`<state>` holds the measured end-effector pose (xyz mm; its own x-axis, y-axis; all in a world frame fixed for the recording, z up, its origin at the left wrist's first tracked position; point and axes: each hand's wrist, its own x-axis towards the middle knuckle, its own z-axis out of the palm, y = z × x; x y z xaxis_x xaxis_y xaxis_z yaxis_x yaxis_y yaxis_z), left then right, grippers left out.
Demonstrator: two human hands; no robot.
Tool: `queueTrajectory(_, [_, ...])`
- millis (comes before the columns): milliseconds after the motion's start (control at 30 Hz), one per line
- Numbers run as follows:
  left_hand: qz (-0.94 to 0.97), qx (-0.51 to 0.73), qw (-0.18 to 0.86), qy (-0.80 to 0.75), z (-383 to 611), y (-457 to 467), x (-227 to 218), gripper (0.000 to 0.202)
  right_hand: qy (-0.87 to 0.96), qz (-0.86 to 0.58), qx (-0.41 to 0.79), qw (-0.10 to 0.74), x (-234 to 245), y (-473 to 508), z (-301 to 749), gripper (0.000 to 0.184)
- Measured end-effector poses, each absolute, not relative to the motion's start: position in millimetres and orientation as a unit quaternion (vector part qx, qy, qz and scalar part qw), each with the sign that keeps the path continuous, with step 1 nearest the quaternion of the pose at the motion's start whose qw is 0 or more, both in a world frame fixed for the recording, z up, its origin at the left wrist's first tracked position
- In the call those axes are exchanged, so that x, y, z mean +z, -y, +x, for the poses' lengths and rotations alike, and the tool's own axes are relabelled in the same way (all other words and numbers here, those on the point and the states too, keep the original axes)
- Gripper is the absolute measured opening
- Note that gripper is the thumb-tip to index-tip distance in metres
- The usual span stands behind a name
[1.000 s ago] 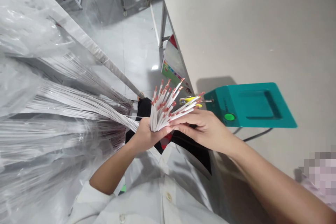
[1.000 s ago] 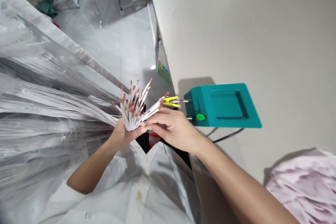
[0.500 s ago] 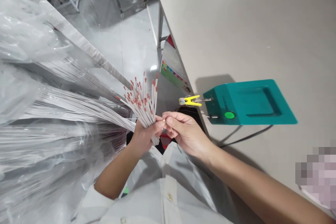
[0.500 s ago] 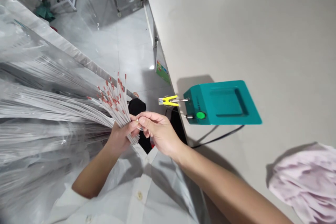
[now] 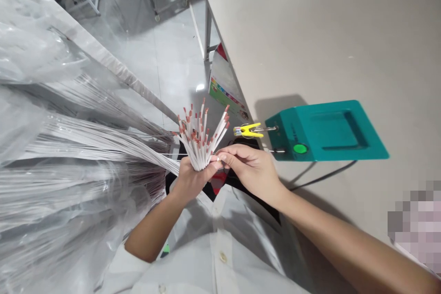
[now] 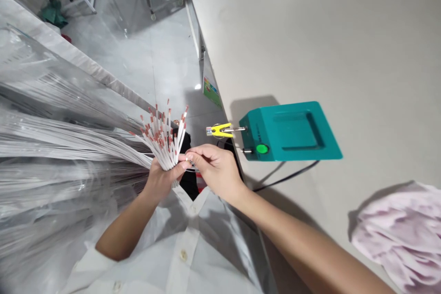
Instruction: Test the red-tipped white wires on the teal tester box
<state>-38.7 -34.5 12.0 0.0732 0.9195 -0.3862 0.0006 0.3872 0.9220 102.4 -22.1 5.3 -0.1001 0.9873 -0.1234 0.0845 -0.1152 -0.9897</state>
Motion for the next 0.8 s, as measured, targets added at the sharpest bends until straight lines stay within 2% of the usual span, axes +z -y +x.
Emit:
queueTrajectory(167, [0.418, 0.377, 0.57, -0.598, -31, 34, 14, 0.012, 0.7, -0.501, 0.288, 0.42, -1, 26, 108, 0.016])
queueTrajectory(267, [0.429, 0.367, 0.561, -0.605, -28, 35, 13, 0.013, 0.785, -0.466, 0.147, 0.382, -4, 25, 110, 0.014])
queueTrajectory(367, [0.438, 0.362, 0.56, -0.603, -27, 36, 12, 0.014, 0.826, -0.439, 0.072, 0.346, -3, 22, 114, 0.012])
queueTrajectory(567, [0.413, 0.37, 0.556, -0.62, -28, 34, 16, 0.013, 0.855, -0.406, 0.06, 0.316, -5, 25, 127, 0.014])
queueTrajectory(633, [0.389, 0.387, 0.554, -0.626, -30, 31, 17, 0.013, 0.842, -0.419, 0.113, 0.319, -6, 27, 130, 0.015])
queueTrajectory(800, [0.388, 0.378, 0.561, -0.626, -31, 30, 14, 0.016, 0.694, -0.503, 0.29, 0.426, 1, 23, 125, 0.013])
